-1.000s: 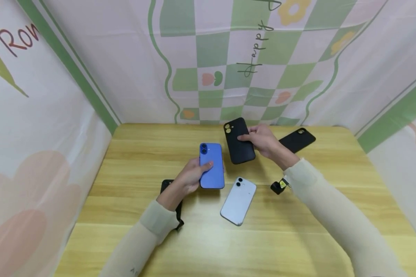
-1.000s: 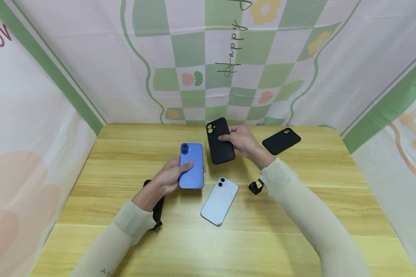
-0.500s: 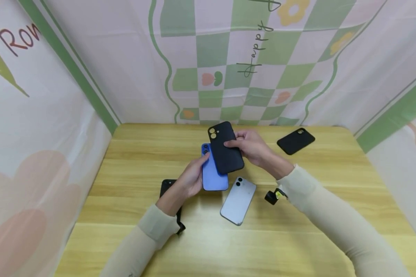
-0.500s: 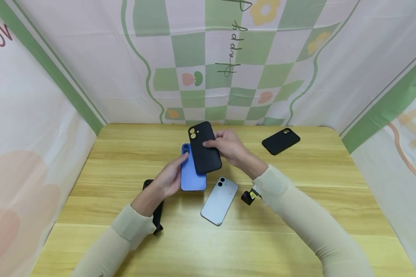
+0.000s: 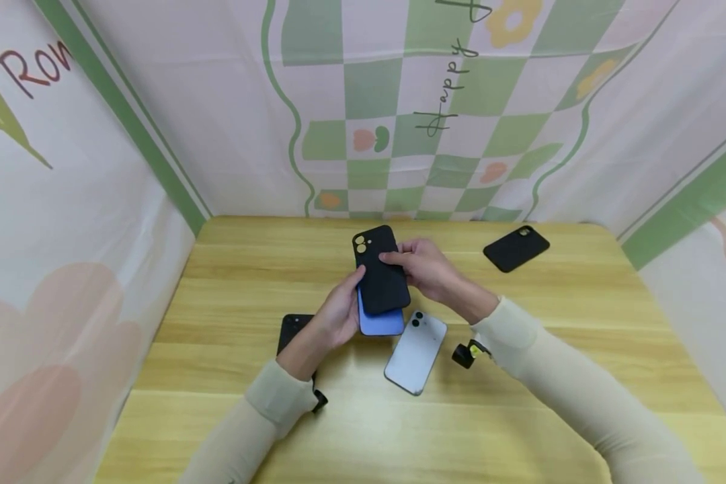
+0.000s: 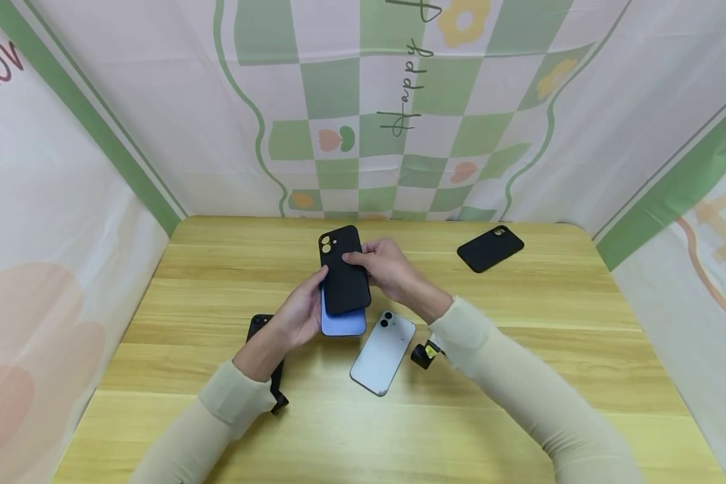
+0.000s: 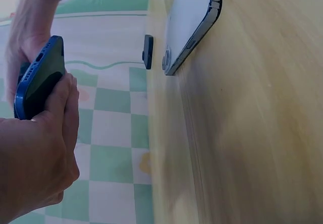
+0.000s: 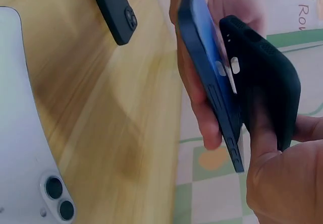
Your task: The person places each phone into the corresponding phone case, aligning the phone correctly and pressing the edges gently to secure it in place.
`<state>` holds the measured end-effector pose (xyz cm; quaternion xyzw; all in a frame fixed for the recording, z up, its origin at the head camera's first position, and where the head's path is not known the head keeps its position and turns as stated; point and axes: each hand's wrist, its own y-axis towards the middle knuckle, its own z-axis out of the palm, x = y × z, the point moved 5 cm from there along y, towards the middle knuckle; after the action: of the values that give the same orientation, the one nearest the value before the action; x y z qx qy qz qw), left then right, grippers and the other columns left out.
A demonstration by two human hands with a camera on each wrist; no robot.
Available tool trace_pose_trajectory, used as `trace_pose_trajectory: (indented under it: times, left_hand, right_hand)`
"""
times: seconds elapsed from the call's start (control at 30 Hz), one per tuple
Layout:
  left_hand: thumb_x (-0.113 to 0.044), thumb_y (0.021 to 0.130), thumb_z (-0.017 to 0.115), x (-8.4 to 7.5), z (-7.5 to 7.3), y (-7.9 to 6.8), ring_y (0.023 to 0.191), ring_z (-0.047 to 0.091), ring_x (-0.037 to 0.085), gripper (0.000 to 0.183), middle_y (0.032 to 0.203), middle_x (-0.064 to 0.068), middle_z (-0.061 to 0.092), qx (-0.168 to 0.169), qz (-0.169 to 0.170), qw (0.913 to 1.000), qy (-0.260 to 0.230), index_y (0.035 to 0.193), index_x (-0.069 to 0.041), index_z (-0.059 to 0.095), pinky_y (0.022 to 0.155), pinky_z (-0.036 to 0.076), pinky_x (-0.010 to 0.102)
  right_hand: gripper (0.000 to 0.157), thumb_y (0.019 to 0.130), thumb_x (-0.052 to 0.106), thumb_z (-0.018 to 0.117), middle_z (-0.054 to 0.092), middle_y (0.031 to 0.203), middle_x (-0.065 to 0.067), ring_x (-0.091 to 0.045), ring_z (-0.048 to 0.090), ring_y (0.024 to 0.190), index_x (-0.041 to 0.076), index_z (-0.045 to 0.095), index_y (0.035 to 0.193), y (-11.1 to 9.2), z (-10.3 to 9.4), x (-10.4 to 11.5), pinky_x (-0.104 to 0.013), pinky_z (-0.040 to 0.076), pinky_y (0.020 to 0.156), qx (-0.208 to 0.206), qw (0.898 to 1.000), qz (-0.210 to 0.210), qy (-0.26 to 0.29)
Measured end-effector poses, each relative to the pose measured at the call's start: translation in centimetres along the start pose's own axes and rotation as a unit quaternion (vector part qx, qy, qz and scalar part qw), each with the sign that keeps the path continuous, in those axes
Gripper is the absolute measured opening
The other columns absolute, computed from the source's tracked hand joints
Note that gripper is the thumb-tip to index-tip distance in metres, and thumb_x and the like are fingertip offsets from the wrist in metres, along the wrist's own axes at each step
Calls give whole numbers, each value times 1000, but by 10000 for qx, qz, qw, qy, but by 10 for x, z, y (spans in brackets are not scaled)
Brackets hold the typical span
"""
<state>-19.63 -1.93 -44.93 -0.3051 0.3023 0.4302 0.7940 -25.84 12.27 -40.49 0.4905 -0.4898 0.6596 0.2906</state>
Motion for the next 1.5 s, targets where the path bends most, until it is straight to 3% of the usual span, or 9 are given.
trace_pose_trajectory:
  times: [0.53, 1.23, 1.5]
  left_hand:
    - [-33, 118, 34, 4, -2, 5, 156, 34, 29, 57, 168, 16, 37, -271, 2, 9995, -168, 165, -2, 27, 126, 33, 45]
    - [-32, 118, 33, 3, -5, 3, 150, 44, 31, 55, 161, 18, 45, -294, -15, 9995, 117, 162, 0, 29, 120, 43, 44]
    - [-32, 118, 33, 1, -5, 2, 151, 43, 32, 56, 163, 20, 43, -229, 52, 9996, 148, 163, 1, 27, 120, 43, 44]
  right_hand:
    - [16, 106, 5, 62, 79, 94, -8, -15, 78, 83, -10, 66, 107, -6, 8, -8, -28, 65, 75, -124, 9996, 198, -175]
    - [22, 106, 6, 63, 79, 97, -13, -21, 79, 86, -12, 62, 119, -15, 11, -18, -35, 66, 80, 204, 9986, 381, -298]
    - [18, 107, 8, 61, 78, 91, -10, -16, 77, 77, -9, 60, 113, -18, 5, -12, -30, 65, 72, 398, 9969, 281, -624]
